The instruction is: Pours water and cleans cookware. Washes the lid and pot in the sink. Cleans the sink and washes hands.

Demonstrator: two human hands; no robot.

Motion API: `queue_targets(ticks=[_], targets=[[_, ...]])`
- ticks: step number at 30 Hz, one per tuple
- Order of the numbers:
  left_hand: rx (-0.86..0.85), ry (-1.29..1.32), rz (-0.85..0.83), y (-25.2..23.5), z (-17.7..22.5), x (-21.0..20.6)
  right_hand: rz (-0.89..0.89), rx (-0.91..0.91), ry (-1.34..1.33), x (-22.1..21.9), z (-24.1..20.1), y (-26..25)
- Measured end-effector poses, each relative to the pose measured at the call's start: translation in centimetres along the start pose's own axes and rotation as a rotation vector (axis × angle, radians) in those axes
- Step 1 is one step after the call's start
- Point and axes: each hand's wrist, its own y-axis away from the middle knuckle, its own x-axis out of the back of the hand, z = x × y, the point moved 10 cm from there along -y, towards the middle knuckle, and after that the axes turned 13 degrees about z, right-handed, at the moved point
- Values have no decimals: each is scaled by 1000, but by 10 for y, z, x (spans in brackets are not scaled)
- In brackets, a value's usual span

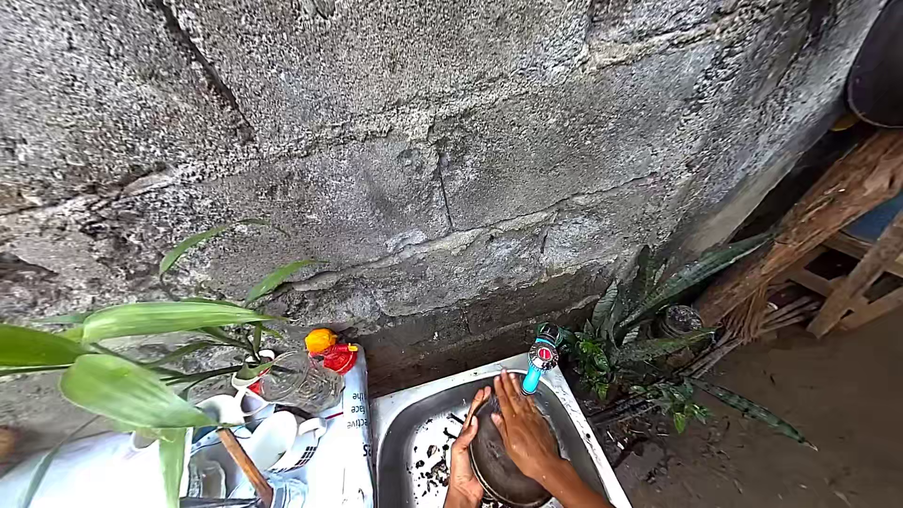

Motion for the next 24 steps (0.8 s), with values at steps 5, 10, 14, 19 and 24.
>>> queue_targets(ticks=[5,10,14,19,24], targets=[[-162,-118,-4,-7,34,6,-130,94,-165,-13,-45,21],[-208,-262,-5,0,35,-3,8,-15,-65,-12,-16,-9],[-326,-325,-11,-6,66,1,-143,186,-189,-18,-46,31],[-189,-432,131,4,57,0,-125,-270,33,-1,39,-14],[160,-910,253,34,13,-11,87,-368,49,27,59,-47]])
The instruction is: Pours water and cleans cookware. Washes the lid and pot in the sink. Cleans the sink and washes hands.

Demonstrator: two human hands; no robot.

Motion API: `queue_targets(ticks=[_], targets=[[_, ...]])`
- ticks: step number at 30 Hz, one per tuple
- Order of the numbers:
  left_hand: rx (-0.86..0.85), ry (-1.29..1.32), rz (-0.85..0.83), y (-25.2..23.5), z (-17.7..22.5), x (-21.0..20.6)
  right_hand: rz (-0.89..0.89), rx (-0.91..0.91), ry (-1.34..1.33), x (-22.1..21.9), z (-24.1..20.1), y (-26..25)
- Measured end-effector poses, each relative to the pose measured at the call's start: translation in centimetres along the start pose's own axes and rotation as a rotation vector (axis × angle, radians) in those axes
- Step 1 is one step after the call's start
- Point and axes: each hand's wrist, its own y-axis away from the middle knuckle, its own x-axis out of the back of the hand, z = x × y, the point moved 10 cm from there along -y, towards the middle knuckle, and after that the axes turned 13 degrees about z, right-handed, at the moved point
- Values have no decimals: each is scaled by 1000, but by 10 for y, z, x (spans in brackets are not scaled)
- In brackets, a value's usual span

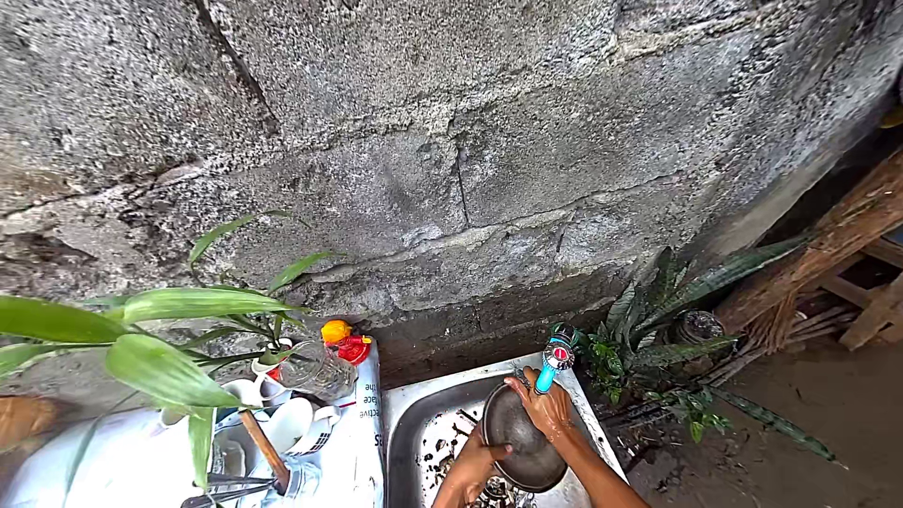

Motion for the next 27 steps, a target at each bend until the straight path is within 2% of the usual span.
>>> queue_targets(ticks=[2,3,5,7,9,11,14,17,20,24,27], targets=[[14,30,2,6,-5,-7,219,143,-139,3,-15,7],[-6,78,13,6,-6,-8,194,234,-251,0,-29,16],[-90,135,26,1,-4,-9,-85,425,-451,-12,-64,43],[-175,99,25,0,-2,-2,-203,543,-512,-19,-77,58],[-188,73,30,6,-4,2,-98,516,-360,-17,-63,43],[-183,85,54,8,-8,5,-92,437,-273,-24,-63,40],[-235,53,85,1,-1,14,-228,485,-402,-22,-96,61],[-216,31,87,8,-7,17,-146,448,-295,-26,-70,41],[-253,59,103,3,-5,16,-227,452,-377,-23,-99,60],[-165,98,111,11,-16,12,-143,434,-320,-23,-80,43],[-200,100,108,4,-7,6,-215,495,-381,-17,-107,53]])
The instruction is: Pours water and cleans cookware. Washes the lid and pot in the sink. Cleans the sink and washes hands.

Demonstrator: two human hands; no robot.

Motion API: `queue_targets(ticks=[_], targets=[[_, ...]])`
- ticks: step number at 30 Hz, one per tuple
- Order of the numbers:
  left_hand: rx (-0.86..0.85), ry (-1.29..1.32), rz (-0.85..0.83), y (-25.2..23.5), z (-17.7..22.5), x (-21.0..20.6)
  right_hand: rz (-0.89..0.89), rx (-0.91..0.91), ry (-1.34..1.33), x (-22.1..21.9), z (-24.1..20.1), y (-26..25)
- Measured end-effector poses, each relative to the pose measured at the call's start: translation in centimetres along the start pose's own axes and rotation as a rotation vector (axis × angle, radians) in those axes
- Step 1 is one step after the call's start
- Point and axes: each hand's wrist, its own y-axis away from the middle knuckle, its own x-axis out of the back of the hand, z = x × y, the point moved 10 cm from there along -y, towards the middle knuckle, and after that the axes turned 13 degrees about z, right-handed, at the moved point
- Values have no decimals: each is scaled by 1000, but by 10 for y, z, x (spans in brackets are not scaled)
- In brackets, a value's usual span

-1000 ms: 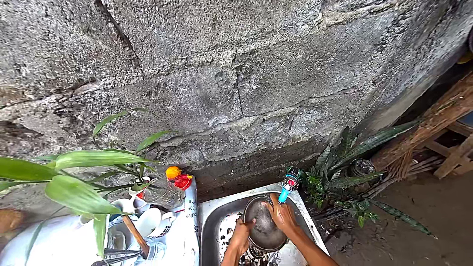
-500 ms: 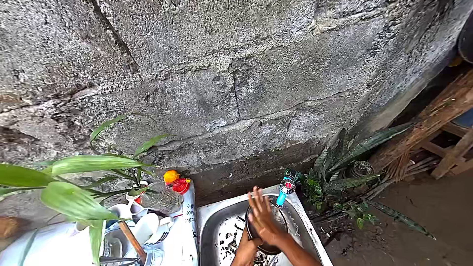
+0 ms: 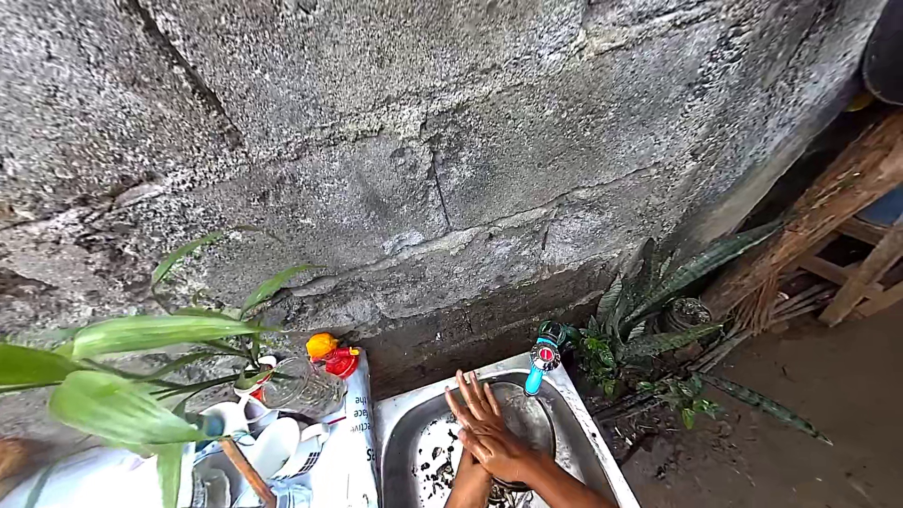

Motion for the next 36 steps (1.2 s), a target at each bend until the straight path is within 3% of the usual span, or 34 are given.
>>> queue_targets(ticks=[2,5,7,10,12,15,17,19,21,23,25,27,29,31,33,34,36], targets=[[32,26,-1,7,-3,4,26,9,96,9,15,2],[-44,48,-23,7,7,6,221,-162,314,30,79,-6],[-29,96,-5,3,9,4,190,-165,267,16,54,4],[-51,211,95,-18,16,10,39,30,-73,-6,-7,27],[-13,311,191,-22,10,24,-162,78,-39,-16,5,39],[17,313,188,-22,-1,22,-53,-24,181,-2,40,24],[-5,266,170,-22,-2,18,46,7,-2,-6,12,28],[-59,250,164,-29,9,24,-52,111,-155,-17,-14,41],[-45,321,208,-30,8,31,-110,160,-5,-16,-3,45],[-47,343,184,-26,7,23,43,74,160,-1,17,29],[-70,310,152,-25,8,15,156,-4,126,2,11,22],[-107,294,134,-27,16,19,111,61,-10,-9,-12,37],[-98,396,228,-28,21,34,32,125,88,-12,-3,48],[-94,453,263,-23,22,42,50,25,226,5,39,37],[-30,453,215,-10,11,36,100,-216,246,28,77,14],[22,452,158,-2,3,29,101,-341,205,38,86,2],[118,444,-48,12,-9,13,28,-379,199,44,82,-19]])
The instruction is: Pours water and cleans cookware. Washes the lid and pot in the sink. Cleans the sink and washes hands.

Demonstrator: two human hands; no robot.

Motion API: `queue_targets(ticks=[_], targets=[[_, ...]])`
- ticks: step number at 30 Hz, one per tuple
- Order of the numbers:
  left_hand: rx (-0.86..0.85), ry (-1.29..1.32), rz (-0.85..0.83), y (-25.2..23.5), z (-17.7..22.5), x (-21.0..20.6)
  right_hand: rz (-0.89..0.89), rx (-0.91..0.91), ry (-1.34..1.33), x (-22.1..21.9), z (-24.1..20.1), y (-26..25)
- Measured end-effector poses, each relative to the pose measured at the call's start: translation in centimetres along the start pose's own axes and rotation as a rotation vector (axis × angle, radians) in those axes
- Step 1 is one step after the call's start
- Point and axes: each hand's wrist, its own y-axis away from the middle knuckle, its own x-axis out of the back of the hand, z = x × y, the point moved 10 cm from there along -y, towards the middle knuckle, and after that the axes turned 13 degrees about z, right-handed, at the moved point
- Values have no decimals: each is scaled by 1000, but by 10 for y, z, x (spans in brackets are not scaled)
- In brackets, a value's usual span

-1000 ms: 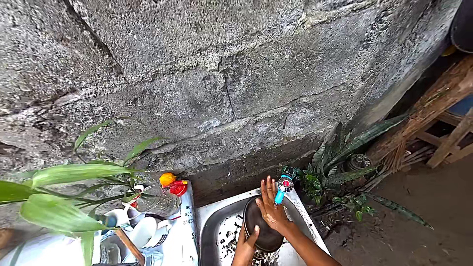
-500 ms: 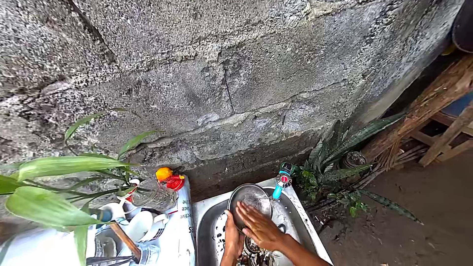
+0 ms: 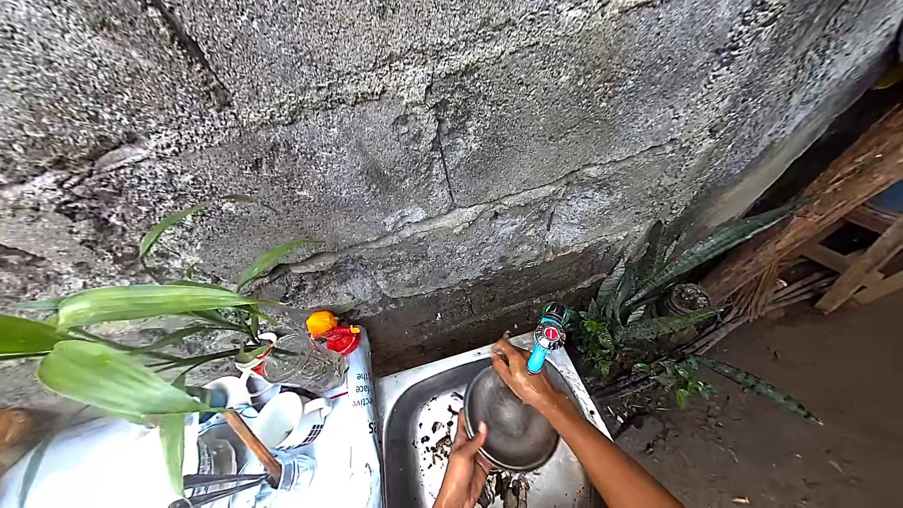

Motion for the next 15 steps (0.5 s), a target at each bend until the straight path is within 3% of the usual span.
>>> queue_targets(ticks=[2,4,6,8,11,13,15], targets=[[139,-20,-171,5,-9,-12,-140,107,98,-10,-21,0],[223,-117,-300,7,-8,-24,-57,261,47,-9,-47,17],[172,-327,-250,8,0,-27,231,520,-167,4,-79,48],[19,-532,-132,9,9,-20,265,728,-340,2,-100,82],[-193,-558,-39,2,23,-9,202,784,-314,-2,-93,91],[-227,-486,24,-2,22,-7,383,780,-216,6,-79,85],[-189,-536,-34,-5,15,-16,579,731,-181,14,-63,70]])
